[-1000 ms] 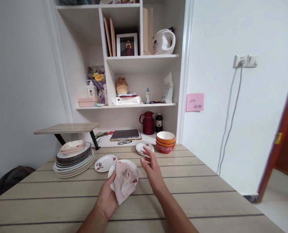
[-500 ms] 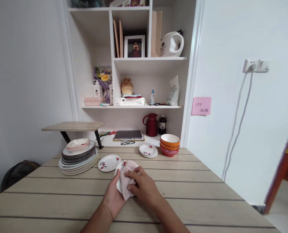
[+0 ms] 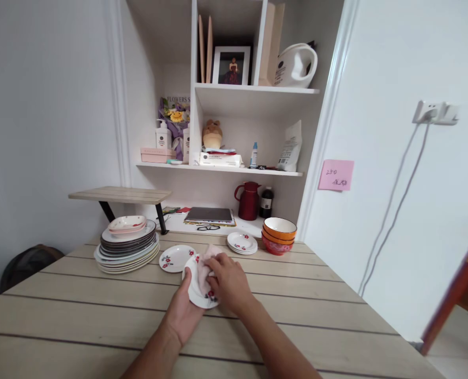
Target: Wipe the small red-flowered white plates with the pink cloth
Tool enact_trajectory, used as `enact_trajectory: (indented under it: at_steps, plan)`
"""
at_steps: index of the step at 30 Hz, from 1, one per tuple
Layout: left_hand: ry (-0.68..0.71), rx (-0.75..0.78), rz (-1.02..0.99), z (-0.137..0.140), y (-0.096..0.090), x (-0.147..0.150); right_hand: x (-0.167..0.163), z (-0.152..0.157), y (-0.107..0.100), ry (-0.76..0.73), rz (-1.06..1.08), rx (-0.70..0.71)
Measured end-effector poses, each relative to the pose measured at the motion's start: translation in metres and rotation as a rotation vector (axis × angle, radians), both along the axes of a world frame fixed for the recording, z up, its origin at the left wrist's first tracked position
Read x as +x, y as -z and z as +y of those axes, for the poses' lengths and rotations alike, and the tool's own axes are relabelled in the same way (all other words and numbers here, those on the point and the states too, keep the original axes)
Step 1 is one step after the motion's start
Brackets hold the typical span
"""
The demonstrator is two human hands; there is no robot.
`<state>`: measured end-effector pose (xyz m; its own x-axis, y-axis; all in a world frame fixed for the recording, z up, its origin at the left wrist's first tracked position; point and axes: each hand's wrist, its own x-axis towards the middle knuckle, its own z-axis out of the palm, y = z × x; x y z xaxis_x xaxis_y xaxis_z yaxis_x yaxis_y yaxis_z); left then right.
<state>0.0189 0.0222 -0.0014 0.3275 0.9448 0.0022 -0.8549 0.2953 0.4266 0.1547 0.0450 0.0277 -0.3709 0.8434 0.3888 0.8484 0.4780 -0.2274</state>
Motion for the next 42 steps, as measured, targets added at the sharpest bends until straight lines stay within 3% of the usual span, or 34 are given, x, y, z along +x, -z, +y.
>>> enact_trajectory:
  at_steps: [3, 9, 12, 15, 19, 22, 27, 31, 36, 39, 42]
  plan:
    - [-0.032, 0.016, -0.027, 0.002, 0.001, -0.003, 0.012, -0.003, 0.005, 0.034, -0.024, -0.033]
    - [0.083, 0.007, 0.036, -0.002, 0.0, -0.003, -0.002, -0.033, 0.008, -0.118, 0.113, -0.038]
    - [0.137, 0.042, 0.062, -0.006, -0.002, 0.0, -0.013, -0.034, 0.003, -0.14, 0.211, 0.048]
    - [0.179, 0.097, 0.027, -0.006, -0.003, 0.004, -0.009, -0.023, 0.003, -0.052, 0.198, 0.13]
    - [0.063, 0.08, -0.033, 0.001, 0.001, -0.001, 0.007, -0.016, 0.009, 0.042, 0.099, 0.052]
    - [-0.044, 0.037, -0.052, 0.006, 0.005, -0.008, 0.004, -0.025, 0.013, -0.039, 0.065, -0.036]
    - [0.091, -0.028, 0.092, -0.001, 0.002, -0.006, -0.017, -0.034, 0.011, -0.152, 0.219, 0.013]
    - [0.191, 0.024, 0.086, -0.008, -0.002, 0.006, -0.007, -0.02, 0.01, -0.032, 0.264, 0.111]
    - [0.082, 0.047, 0.039, -0.002, -0.001, 0.001, 0.004, -0.018, 0.014, 0.064, 0.129, 0.028]
    - [0.047, 0.011, 0.102, 0.0, -0.001, -0.005, -0.009, -0.029, 0.015, -0.01, 0.15, -0.008]
    - [0.114, -0.016, 0.166, -0.005, -0.002, -0.003, -0.018, -0.033, 0.013, -0.075, 0.251, 0.034]
